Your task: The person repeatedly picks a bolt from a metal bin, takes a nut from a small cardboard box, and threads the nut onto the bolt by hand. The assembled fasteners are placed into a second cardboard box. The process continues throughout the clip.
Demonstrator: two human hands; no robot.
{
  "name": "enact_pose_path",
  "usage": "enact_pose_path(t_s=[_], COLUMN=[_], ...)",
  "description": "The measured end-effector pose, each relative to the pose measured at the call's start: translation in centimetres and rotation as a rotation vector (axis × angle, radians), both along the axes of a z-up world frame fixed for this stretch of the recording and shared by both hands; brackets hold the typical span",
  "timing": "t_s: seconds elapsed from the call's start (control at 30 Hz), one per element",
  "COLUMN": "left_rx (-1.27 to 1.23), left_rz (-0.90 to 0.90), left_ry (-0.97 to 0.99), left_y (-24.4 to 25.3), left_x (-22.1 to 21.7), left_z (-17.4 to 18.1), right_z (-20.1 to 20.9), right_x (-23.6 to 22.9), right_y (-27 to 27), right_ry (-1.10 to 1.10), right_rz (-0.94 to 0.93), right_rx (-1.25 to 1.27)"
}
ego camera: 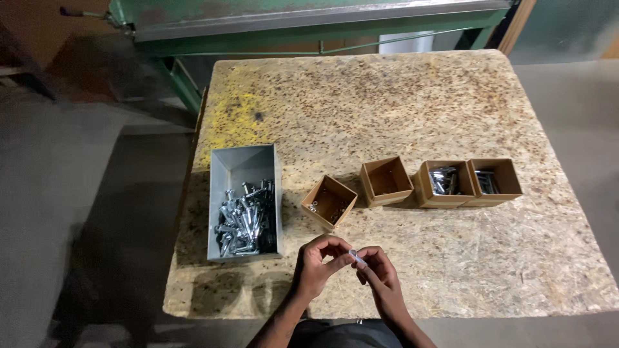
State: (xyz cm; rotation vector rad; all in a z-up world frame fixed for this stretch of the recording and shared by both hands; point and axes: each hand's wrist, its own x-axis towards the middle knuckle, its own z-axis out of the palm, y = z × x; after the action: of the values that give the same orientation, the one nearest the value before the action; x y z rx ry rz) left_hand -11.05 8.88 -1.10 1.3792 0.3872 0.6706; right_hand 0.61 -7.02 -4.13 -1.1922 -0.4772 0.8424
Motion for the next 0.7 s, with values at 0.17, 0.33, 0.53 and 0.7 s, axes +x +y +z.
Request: enact_pose_path(t_s=[0.17,0.33,0.53,0.7], left_rx=[0.086,-0.026,0.020,-0.001], left_rz=[0.049,0.046,0.062,0.101], left_ry=[0.002,-0.046,0.048,0.187], left_y=[0.4,-0.3,0.1,0.1], left_x=[-1.2,-2.0,-3.1,-3.7], left_z=[0.2,-0.3,2.0,3.1], right_z=[-1.1,-0.5,-0.8,-1.0], right_x=[-0.9,-2.0,-2.8,-3.6], right_y=[0.6,0.8,0.9,0.9], right_ry=[-0.100,-0.116,-0.092,-0.357], right_rz=[-0.011,-0.048,-0.057,-0.132], right_rx=[-0.019,-0.032,0.004,-0.057])
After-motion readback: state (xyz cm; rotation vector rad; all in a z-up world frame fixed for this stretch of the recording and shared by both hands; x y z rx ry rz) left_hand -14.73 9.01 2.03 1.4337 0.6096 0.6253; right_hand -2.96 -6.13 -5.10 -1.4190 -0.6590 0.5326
